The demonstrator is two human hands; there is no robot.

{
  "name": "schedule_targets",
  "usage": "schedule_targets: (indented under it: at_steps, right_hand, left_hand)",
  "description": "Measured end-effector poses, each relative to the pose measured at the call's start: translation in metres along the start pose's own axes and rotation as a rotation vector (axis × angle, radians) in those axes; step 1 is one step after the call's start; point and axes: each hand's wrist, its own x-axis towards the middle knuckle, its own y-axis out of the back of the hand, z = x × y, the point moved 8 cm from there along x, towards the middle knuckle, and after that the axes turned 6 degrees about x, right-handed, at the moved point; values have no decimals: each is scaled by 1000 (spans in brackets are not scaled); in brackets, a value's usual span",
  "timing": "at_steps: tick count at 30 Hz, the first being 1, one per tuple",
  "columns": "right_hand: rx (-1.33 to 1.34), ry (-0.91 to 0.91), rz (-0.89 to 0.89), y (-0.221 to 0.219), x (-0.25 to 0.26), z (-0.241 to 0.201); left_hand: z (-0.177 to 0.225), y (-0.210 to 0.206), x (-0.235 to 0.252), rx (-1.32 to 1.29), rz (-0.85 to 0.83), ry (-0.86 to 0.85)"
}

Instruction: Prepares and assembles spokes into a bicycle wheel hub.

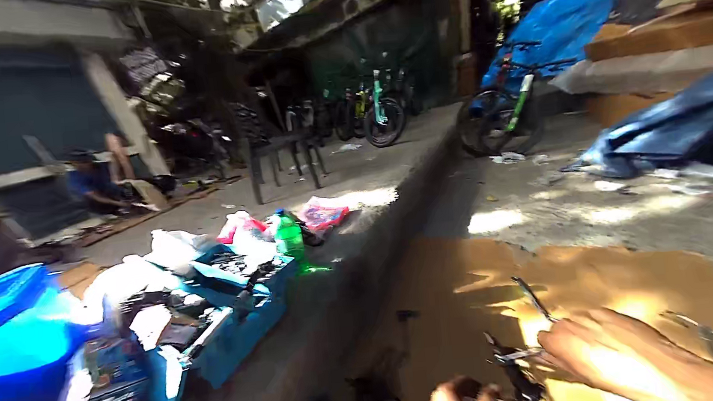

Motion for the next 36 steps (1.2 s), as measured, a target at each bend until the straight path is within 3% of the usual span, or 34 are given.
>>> schedule_targets:
  at_steps: [2, 5, 7, 9, 12, 16, 19, 20, 22, 24, 27, 31, 36]
  right_hand:
    - [-5, -67, -110, 14, -3, -4]
    - [9, 2, -80, 28, -4, -14]
    - [-4, 61, -80, 36, -3, -27]
    - [-30, 119, -79, 40, -1, -43]
    - [-49, 218, -23, 42, -2, -61]
    - [-164, 320, 269, 35, -5, -60]
    - [-66, 259, 520, 40, -22, -47]
    - [85, 242, 481, 28, -22, -43]
    - [324, 221, 196, -21, -14, -51]
    - [330, 232, 0, -66, -2, -67]
    - [261, 236, 20, -99, 17, -75]
    - [236, 217, -45, -90, 26, -66]
    - [344, 217, -123, -100, 23, -53]
  left_hand:
    - [17, 23, -10, 383, 153, -57]
    - [69, 32, -28, 474, 379, -515]
    - [102, 18, -37, 504, 340, -774]
    - [121, -1, -36, 671, 318, -865]
    - [126, -13, -25, 867, 262, -774]
    - [116, -1, -15, 991, 256, -619]
    - [90, 22, -1, 1085, 220, -236]
    - [84, 29, 1, 1059, 220, -164]
    - [79, 33, 2, 1012, 263, -158]
    - [81, 27, 4, 992, 279, -192]
    - [80, 15, 4, 1028, 282, -210]
    - [64, 7, 12, 1002, 179, -107]
    - [53, -6, 20, 867, 194, -263]
